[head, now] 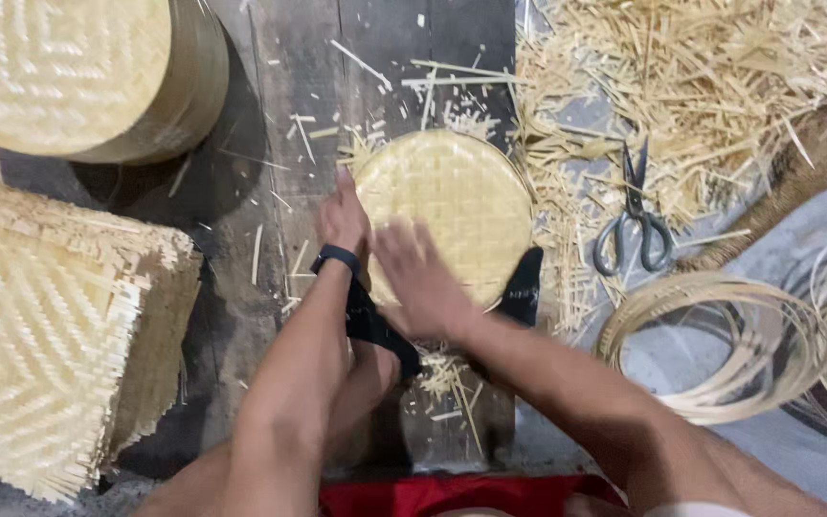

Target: The person sits on the floor and repeatedly trims the edges of woven bamboo mats using shears and a wooden jig. They place a mat on the jig, cut the overhanging edges, remove the mat, and stack it with others. The process is repeated for multiple mats.

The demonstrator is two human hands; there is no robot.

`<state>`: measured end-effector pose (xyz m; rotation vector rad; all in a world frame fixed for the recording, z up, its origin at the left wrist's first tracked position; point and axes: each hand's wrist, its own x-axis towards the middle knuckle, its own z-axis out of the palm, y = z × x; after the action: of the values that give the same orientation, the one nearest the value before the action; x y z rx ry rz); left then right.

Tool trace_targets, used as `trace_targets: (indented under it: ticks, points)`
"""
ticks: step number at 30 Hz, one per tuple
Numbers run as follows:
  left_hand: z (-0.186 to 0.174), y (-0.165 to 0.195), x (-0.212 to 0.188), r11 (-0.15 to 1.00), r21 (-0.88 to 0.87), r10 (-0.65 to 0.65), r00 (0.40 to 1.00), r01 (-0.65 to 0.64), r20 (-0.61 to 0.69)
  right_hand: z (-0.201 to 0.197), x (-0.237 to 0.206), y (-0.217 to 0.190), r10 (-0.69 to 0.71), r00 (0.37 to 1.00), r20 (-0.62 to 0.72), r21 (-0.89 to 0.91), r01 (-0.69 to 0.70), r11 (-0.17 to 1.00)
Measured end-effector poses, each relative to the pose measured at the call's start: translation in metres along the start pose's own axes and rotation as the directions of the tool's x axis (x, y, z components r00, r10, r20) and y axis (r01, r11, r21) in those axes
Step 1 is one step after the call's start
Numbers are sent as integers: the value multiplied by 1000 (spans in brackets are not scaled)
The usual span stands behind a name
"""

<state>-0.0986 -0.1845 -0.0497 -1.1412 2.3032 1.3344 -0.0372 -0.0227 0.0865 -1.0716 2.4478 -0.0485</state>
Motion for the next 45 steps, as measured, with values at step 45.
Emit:
trace_targets:
  ticks: [45]
  points:
    - [-40, -5, -58, 407, -905, 38, 992, -125, -121, 55, -95, 173, 777, 628, 41, 830, 411, -376]
